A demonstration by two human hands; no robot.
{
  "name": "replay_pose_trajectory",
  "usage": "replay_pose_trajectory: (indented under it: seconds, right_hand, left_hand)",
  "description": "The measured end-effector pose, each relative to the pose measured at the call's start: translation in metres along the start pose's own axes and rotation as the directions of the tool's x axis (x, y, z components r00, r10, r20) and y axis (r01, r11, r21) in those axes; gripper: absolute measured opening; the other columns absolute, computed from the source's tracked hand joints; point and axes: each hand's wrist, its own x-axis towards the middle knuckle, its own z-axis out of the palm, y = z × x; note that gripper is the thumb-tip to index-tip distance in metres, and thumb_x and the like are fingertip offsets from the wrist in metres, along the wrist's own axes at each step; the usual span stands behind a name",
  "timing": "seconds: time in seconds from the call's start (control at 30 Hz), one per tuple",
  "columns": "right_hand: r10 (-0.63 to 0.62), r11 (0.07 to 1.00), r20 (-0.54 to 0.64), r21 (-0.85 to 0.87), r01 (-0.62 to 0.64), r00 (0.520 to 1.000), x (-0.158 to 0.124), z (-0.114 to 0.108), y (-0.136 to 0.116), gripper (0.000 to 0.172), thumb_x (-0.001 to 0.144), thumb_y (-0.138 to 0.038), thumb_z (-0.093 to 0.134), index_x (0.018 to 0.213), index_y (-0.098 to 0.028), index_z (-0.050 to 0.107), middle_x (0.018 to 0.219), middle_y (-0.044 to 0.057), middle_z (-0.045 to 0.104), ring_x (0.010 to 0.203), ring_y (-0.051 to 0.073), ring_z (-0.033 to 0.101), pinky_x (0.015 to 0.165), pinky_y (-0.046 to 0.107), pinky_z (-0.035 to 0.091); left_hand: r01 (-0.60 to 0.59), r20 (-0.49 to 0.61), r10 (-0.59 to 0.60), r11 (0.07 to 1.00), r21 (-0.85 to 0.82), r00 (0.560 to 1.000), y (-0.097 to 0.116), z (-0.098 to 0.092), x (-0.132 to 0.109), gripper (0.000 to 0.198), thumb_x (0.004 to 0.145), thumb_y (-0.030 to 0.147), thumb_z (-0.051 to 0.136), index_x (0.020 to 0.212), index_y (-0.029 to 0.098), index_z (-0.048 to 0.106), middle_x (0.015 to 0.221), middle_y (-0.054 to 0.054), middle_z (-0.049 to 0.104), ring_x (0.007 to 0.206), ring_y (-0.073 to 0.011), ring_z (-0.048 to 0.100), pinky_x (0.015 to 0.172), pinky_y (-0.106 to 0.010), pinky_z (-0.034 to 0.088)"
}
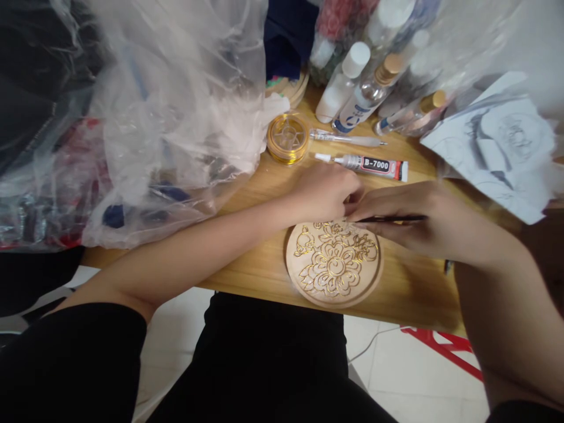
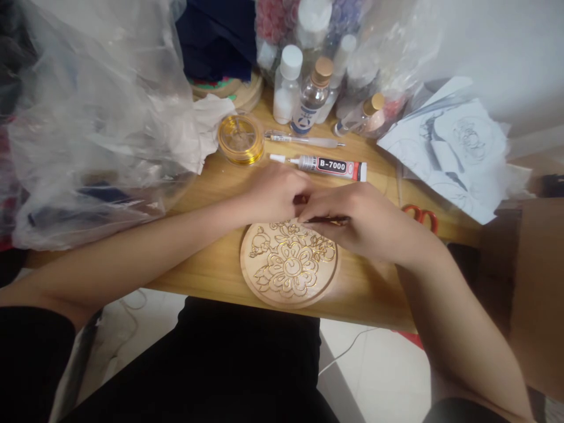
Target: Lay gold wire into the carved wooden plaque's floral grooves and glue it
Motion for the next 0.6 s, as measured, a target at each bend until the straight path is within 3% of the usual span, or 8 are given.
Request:
replay_pose_trajectory:
  seconds: [0.6]
  right_hand:
    - [0.057,0.992,0.001,0.116,-0.057,0.998,-0.005,0.012,0.002,0.013,0.089,-0.025,0.058,0.092,-0.022,0.07,0.092,0.004,0.074,0.085,0.018,0.07,0.073,0.029,0.055]
  left_hand:
    - [-0.022,-0.026,0.022,1.0,0.003,0.999,-0.002,0.002,-0.001,0.011,0.074,0.021,0.061,0.075,0.02,0.071,0.074,-0.002,0.068,0.071,-0.0144,0.059,0.06,-0.027,0.034]
